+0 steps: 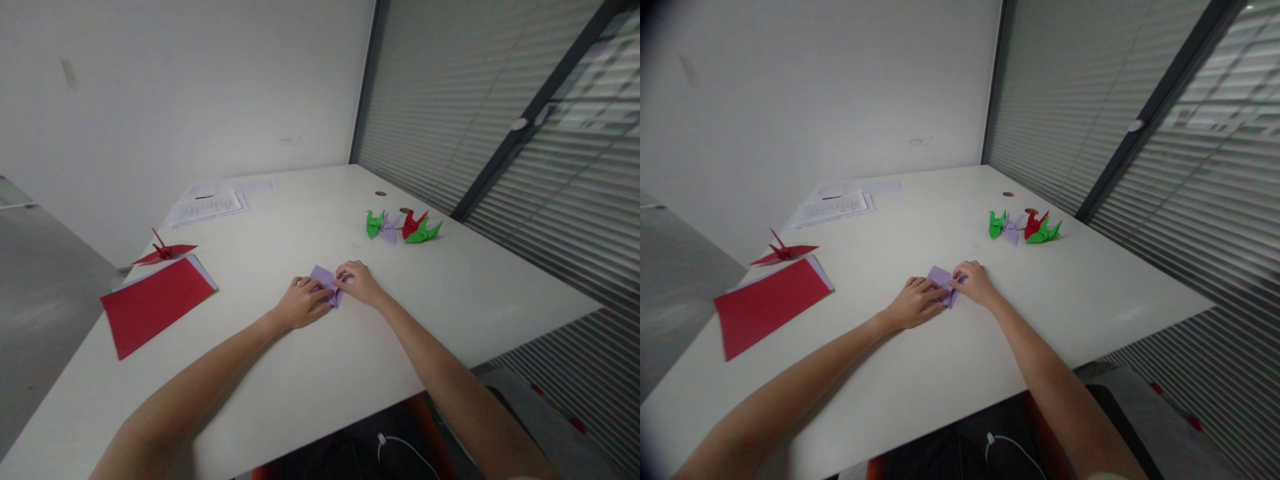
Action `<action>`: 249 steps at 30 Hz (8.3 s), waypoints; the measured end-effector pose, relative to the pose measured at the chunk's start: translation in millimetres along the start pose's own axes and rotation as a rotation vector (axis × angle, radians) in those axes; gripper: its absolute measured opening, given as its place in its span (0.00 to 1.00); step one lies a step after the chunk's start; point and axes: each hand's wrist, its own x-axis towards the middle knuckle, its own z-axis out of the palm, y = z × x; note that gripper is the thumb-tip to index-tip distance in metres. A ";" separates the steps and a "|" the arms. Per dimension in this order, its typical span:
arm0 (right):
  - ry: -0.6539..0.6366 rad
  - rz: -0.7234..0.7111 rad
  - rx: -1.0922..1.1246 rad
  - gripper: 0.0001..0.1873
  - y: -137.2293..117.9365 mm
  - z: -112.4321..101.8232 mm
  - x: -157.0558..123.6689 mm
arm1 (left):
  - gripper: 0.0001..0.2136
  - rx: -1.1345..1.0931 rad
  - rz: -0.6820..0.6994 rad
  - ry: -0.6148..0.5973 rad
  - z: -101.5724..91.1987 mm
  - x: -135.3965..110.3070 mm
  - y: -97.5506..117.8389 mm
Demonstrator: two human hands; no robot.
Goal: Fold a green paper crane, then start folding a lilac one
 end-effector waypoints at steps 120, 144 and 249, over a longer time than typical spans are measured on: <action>-0.032 0.375 0.478 0.08 -13.7 3.7 4.1 | 0.10 -0.006 -0.104 0.175 13.0 2.0 -29.4; -0.121 0.600 1.325 0.12 -45.1 -1.3 5.8 | 0.19 -0.584 -0.184 0.421 17.5 3.6 -36.0; 0.118 -0.020 0.442 0.08 -54.1 -14.2 5.2 | 0.29 -1.026 -0.380 0.380 30.9 11.5 -14.3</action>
